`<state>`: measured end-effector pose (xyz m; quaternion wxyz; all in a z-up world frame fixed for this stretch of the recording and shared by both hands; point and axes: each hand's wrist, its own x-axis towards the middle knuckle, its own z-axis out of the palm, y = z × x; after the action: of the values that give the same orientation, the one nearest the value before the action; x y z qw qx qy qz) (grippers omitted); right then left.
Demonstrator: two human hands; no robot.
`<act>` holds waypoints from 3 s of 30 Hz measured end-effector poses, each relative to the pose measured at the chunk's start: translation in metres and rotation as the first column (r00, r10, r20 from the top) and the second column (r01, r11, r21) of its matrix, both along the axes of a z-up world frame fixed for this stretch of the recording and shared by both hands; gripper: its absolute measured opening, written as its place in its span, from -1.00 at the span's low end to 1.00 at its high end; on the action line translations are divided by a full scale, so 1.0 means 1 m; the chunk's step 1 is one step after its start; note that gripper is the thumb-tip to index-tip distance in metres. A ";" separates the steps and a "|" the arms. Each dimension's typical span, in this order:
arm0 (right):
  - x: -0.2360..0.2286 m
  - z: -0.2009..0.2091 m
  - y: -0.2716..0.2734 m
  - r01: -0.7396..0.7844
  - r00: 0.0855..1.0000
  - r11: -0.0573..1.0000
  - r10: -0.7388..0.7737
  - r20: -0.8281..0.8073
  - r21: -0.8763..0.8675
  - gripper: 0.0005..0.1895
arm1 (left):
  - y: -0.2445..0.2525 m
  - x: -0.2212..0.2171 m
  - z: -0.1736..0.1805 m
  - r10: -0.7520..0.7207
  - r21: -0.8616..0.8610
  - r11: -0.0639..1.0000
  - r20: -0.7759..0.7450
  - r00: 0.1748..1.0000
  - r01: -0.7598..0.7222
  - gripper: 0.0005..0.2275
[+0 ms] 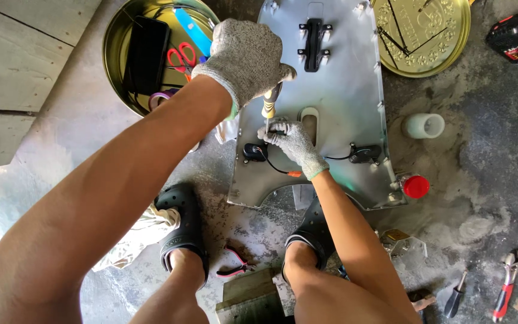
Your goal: The person uses a screwdriver to loosen and remove screws from a black electrical component mounted on a metal panel. The person then detaches the component from the panel.
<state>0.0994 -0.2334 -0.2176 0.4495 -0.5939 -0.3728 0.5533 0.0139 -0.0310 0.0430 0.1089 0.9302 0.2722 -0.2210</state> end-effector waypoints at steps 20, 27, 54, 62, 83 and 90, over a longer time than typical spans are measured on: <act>0.003 -0.003 0.001 -0.094 0.980 0.995 0.085 0.178 0.041 -0.85 | 0.015 -0.007 -0.006 -0.221 -0.023 0.974 0.086 0.972 0.223 -0.65; 0.002 0.013 0.003 -0.087 0.979 0.996 0.089 0.184 -0.020 -0.83 | 0.008 -0.004 -0.017 -0.193 0.012 0.981 0.009 0.981 0.193 -0.67; 0.004 0.013 0.001 -0.023 1.000 1.000 0.022 -0.009 -0.020 -0.77 | 0.005 -0.043 -0.032 0.278 -0.467 0.884 0.481 0.832 -0.026 -0.66; 0.007 0.148 -0.063 0.324 0.867 0.940 -0.340 0.364 0.105 -0.68 | -0.014 -0.099 0.016 0.467 -0.497 0.844 0.495 0.733 -0.202 -0.68; 0.108 0.120 -0.010 -0.063 0.338 0.997 0.064 0.939 -0.045 -0.26 | 0.012 -0.091 0.092 0.848 -0.836 0.496 0.409 0.336 -0.234 -0.56; 0.069 0.021 0.051 0.268 0.203 0.943 -0.256 0.945 0.198 0.01 | 0.045 0.074 0.005 0.933 -0.859 0.233 0.329 0.143 0.456 -0.76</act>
<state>0.1685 -0.1823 -0.1964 0.2122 -0.8624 -0.4595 -0.0063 0.0880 0.0140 0.0478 0.8036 0.4682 0.1667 0.3276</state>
